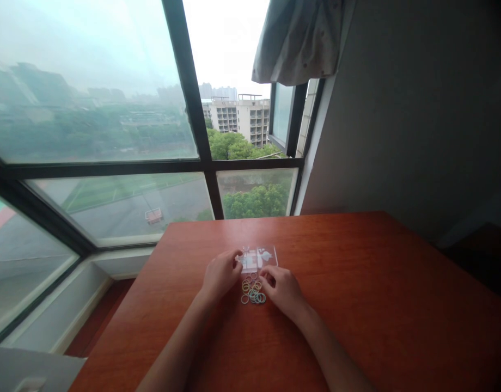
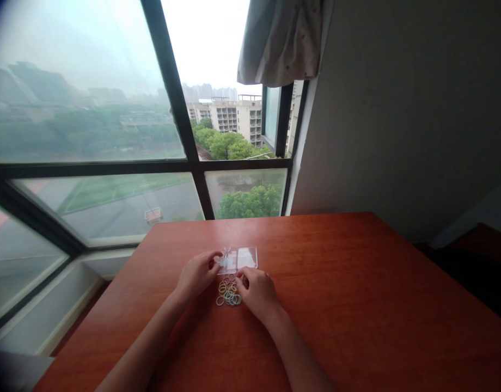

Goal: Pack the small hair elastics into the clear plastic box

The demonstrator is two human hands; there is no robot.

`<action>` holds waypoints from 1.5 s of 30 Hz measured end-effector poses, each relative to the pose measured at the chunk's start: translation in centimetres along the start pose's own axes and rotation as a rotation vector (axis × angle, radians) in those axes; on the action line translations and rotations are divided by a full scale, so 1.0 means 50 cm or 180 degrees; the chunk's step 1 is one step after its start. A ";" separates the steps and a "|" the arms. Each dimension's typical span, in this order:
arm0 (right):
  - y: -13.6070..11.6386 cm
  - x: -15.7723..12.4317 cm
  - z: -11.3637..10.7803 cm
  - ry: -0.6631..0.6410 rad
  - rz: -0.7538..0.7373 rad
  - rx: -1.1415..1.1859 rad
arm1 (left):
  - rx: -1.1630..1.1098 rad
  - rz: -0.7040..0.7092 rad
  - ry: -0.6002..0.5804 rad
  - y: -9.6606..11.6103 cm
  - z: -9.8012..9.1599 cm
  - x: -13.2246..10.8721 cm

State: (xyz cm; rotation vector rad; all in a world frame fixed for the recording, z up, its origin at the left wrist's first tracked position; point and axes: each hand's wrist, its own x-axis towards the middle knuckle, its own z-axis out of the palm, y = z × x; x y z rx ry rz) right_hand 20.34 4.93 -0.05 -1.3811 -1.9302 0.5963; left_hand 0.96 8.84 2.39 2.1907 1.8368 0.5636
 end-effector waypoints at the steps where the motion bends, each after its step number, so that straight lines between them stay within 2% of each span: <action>1: 0.002 0.000 -0.001 -0.0007 0.0036 -0.0030 | -0.0010 0.0013 0.0034 -0.001 -0.002 -0.003; 6: 0.014 0.001 -0.006 -0.0073 0.0165 -0.0204 | -0.0155 0.0109 0.0089 -0.017 -0.018 -0.019; 12: 0.004 -0.004 -0.010 -0.0300 0.0041 -0.0226 | -0.0352 0.0272 -0.0182 -0.031 -0.038 -0.033; 17: -0.002 -0.008 -0.013 -0.0371 0.0046 -0.0310 | -0.0419 0.0408 -0.0175 -0.015 -0.051 -0.038; 20: -0.001 -0.009 -0.019 -0.0438 0.0048 -0.0290 | -0.0475 0.0551 -0.0388 0.002 -0.057 -0.044; 24: -0.004 -0.012 -0.025 -0.0551 0.0032 -0.0383 | -0.0482 0.0673 -0.0747 0.018 -0.055 -0.052; 27: -0.008 -0.013 -0.024 -0.0567 0.0050 -0.0442 | -0.0456 0.0672 -0.0842 0.018 -0.049 -0.055; 31: -0.007 -0.013 -0.025 -0.0552 0.0028 -0.0358 | -0.0482 0.0665 -0.0908 0.013 -0.046 -0.057; 36: -0.001 -0.016 -0.032 -0.0765 -0.0092 -0.0241 | -0.0433 0.0544 -0.0957 0.012 -0.050 -0.058; 45: -0.014 -0.019 -0.031 -0.0893 -0.0230 -0.0340 | -0.0327 0.0621 -0.0915 0.009 -0.044 -0.057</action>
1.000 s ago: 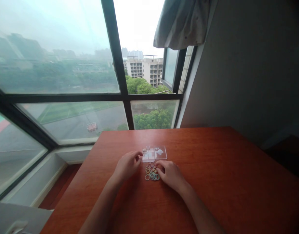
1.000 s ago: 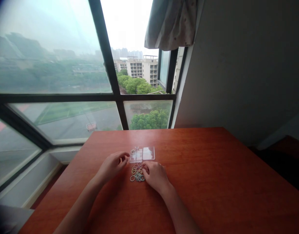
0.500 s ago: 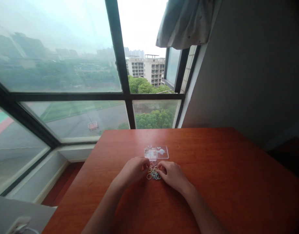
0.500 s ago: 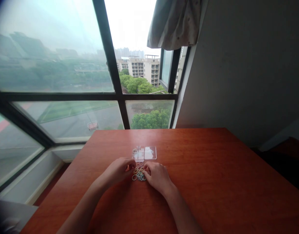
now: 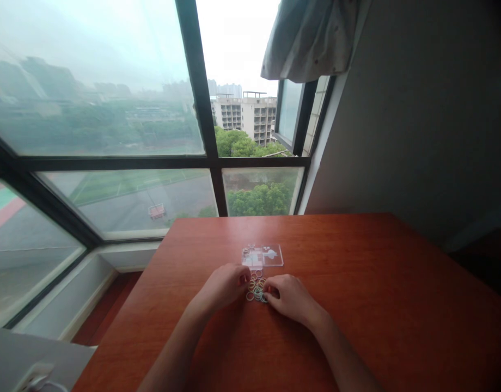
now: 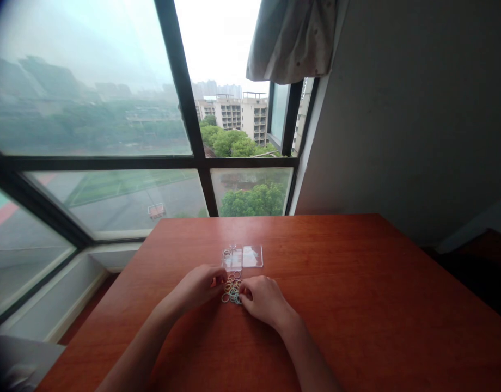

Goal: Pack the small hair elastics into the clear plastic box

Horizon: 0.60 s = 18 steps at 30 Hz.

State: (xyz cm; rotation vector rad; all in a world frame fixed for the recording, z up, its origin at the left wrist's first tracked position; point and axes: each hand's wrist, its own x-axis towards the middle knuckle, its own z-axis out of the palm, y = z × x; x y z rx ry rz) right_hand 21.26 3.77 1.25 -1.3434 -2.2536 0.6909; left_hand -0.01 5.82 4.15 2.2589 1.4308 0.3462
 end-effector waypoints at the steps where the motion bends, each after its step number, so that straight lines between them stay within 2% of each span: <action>1: 0.000 0.001 0.001 0.0002 -0.0010 0.0008 | 0.0023 0.0005 -0.0001 0.000 0.000 0.000; 12: 0.014 0.007 0.005 0.0177 0.0167 0.0265 | 0.0043 0.0043 0.0020 -0.005 0.002 0.000; 15: 0.013 0.014 0.011 0.0364 0.0394 0.0163 | 0.0125 0.0052 0.0013 -0.004 0.002 0.001; 18: 0.008 0.019 0.015 0.0354 0.0482 -0.0078 | 0.0177 0.0044 -0.0056 0.000 0.001 0.003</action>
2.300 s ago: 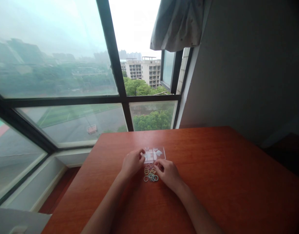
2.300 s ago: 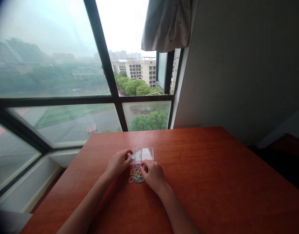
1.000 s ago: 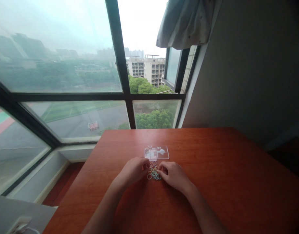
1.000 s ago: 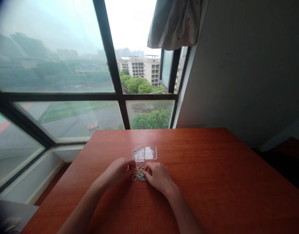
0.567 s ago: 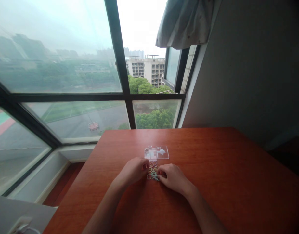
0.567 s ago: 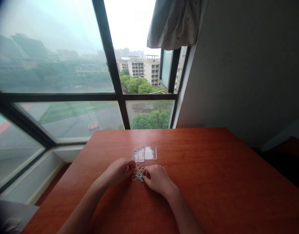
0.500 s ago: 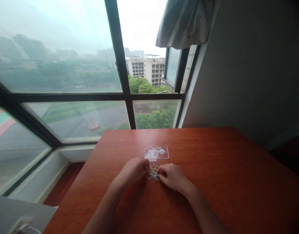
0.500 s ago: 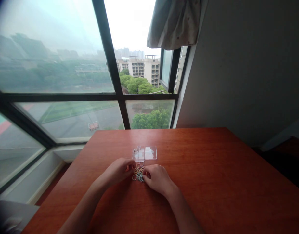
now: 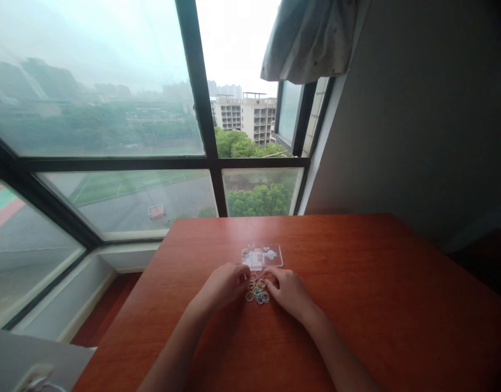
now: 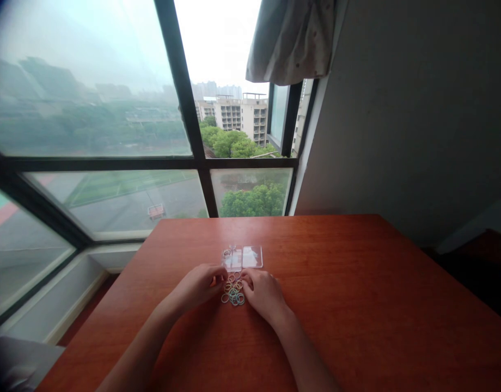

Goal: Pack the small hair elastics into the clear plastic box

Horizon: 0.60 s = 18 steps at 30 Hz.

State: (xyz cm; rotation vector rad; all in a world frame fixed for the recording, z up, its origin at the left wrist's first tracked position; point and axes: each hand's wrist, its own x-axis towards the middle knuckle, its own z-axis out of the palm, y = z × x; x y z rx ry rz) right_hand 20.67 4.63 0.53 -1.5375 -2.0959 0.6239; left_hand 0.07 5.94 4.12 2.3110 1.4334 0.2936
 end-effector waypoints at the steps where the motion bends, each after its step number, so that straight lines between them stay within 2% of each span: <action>1: -0.002 0.000 0.000 -0.0030 -0.0007 -0.0093 | 0.0000 -0.0011 -0.0016 0.002 0.000 0.000; 9: -0.007 -0.001 -0.003 -0.0150 0.0138 -0.0257 | 0.0049 -0.0075 0.0050 0.006 0.009 0.004; 14: 0.008 0.002 0.002 -0.0123 0.0107 0.0117 | -0.0034 -0.0034 0.0101 0.003 0.011 0.003; 18: 0.014 0.006 0.004 0.0070 0.0065 0.0466 | -0.0166 0.0058 0.0223 0.005 0.010 0.005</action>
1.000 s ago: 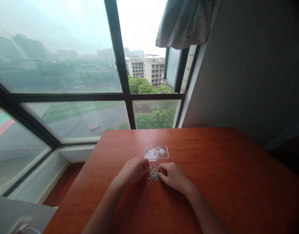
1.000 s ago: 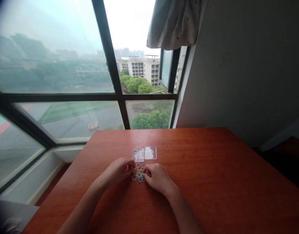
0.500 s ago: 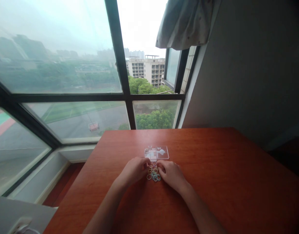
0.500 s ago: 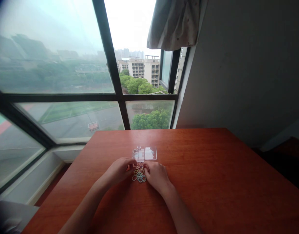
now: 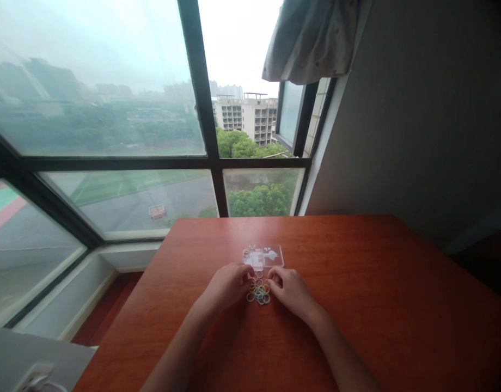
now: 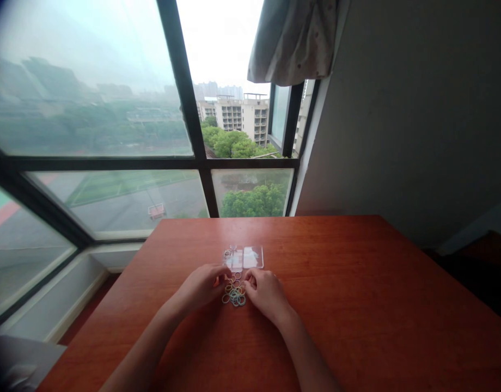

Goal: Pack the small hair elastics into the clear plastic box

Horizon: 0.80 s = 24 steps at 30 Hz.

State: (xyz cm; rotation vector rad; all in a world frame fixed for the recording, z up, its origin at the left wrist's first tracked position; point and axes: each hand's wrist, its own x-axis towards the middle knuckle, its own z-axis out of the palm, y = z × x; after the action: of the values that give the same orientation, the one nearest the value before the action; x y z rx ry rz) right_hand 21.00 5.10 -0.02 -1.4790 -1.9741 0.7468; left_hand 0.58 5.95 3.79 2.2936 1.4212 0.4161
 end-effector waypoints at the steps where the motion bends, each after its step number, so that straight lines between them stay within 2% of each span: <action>1: -0.001 0.001 0.000 0.0086 -0.0019 0.0087 | -0.0082 0.0034 0.0036 0.003 0.000 0.001; 5: -0.008 0.003 0.002 0.0415 -0.0152 0.0557 | -0.0573 0.0138 0.0245 0.017 0.009 0.009; 10: -0.014 0.002 0.006 0.0488 -0.0281 0.0865 | -0.0896 0.0180 0.0417 0.024 0.029 0.015; 18: -0.012 0.005 0.005 0.0547 -0.0212 0.0686 | -0.0884 0.0038 0.0633 0.007 0.035 0.019; 24: 0.000 0.006 0.011 0.0342 -0.0027 0.0299 | -0.0616 -0.0128 0.0962 -0.010 0.024 0.023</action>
State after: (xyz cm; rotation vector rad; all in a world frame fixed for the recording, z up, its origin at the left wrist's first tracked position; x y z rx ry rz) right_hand 20.54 5.32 -0.34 -1.4248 -1.8392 0.7309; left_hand 1.22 6.97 2.53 2.1079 1.4878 0.8784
